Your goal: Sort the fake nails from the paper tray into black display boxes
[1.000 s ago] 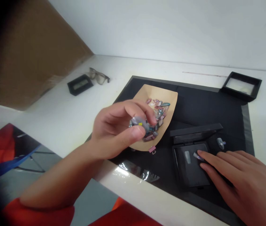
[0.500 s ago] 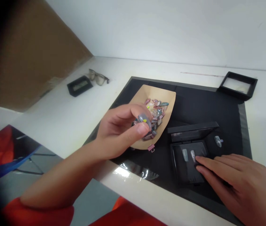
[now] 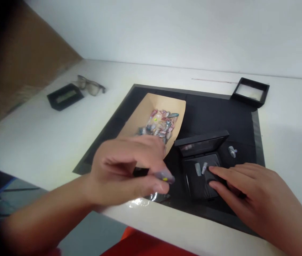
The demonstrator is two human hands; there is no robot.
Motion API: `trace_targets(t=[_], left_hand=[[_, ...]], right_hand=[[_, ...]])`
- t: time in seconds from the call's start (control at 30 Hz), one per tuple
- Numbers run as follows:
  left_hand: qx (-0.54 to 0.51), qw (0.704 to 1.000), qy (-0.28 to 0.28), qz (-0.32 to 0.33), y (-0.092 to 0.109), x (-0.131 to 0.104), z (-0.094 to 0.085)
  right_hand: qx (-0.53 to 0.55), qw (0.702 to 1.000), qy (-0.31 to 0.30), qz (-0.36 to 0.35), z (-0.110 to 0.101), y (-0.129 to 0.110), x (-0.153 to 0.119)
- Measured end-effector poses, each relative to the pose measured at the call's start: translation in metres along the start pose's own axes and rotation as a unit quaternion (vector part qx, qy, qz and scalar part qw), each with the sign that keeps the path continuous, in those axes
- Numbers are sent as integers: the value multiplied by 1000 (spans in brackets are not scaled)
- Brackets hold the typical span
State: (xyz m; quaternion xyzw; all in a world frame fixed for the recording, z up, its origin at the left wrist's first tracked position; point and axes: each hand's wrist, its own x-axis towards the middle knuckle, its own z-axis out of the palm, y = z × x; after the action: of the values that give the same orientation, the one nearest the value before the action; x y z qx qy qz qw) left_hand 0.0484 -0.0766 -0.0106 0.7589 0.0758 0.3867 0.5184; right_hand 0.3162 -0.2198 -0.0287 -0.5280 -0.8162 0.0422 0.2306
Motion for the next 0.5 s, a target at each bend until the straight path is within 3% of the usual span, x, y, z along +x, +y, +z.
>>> trace_targets(t=[0.27,0.5], left_hand=[[5,993,-54,-103,10,-9,15],[82,996,-24,-10,10,-9,18]], right_hand=[[-7,999,25,-29,-11,-22,17],[-5,999,27,-35,-13,-28,17]])
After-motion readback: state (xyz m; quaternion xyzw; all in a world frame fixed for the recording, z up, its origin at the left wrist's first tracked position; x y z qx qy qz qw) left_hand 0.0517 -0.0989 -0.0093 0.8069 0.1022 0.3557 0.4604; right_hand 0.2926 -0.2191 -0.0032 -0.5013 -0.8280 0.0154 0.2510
